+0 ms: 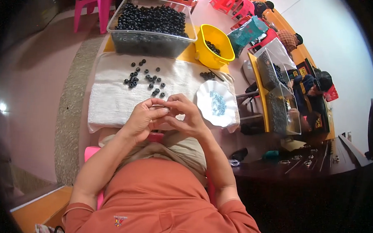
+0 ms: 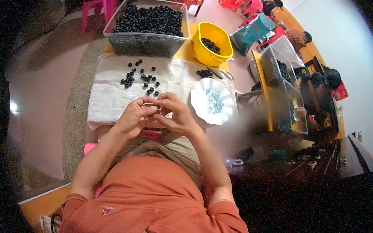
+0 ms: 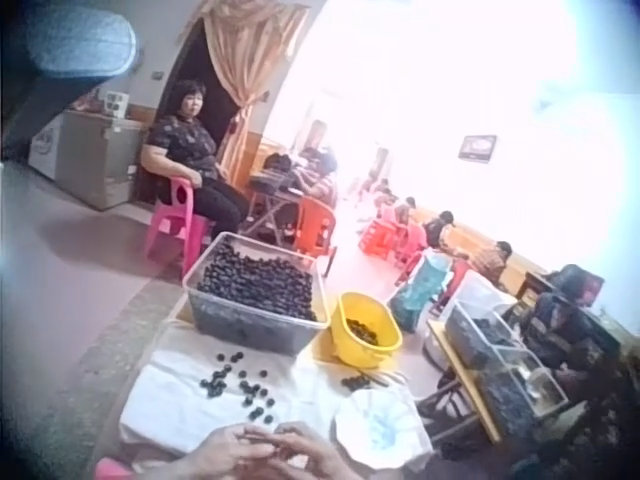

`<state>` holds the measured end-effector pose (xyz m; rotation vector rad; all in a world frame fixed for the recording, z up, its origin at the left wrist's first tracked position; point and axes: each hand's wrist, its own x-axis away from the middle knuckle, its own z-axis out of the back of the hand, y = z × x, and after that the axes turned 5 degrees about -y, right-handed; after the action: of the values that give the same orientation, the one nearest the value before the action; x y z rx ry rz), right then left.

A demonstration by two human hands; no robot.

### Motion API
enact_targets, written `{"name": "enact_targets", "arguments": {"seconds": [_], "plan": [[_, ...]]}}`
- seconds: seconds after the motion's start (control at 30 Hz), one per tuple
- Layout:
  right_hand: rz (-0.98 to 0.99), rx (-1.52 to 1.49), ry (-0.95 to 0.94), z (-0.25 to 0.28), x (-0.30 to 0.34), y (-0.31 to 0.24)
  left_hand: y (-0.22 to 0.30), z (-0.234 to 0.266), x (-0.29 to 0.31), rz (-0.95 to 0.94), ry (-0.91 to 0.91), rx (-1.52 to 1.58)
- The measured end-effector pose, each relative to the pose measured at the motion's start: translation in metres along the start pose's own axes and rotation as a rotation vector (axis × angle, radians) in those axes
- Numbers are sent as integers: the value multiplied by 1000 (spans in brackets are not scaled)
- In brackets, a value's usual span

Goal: Sorting small black electronic components on a white towel into a dish.

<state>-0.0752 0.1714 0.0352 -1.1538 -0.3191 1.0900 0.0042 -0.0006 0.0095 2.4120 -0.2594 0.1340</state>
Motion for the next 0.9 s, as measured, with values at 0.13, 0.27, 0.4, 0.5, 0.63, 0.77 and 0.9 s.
{"name": "enact_targets", "arguments": {"seconds": [0.13,0.27,0.4,0.5,0.63,0.77,0.9], "plan": [[81,209,82,-7,1,14,-4,3,-3,-8,-24,1],[84,269,52,-1,2,5,-1,-1,-1,-2,-12,-44],[40,266,-22,3,3,-1,-3,3,-2,11,-3,-142],[5,317,0,4,9,-6,-5,0,-2,13,8,-151],[-45,356,208,27,25,-4,-7,1,-1,-1,82,-147],[-309,764,257,73,47,-1,-9,0,-2,-17,82,-134],[-467,945,122,93,53,11,-12,-2,-2,10,87,-141]]}}
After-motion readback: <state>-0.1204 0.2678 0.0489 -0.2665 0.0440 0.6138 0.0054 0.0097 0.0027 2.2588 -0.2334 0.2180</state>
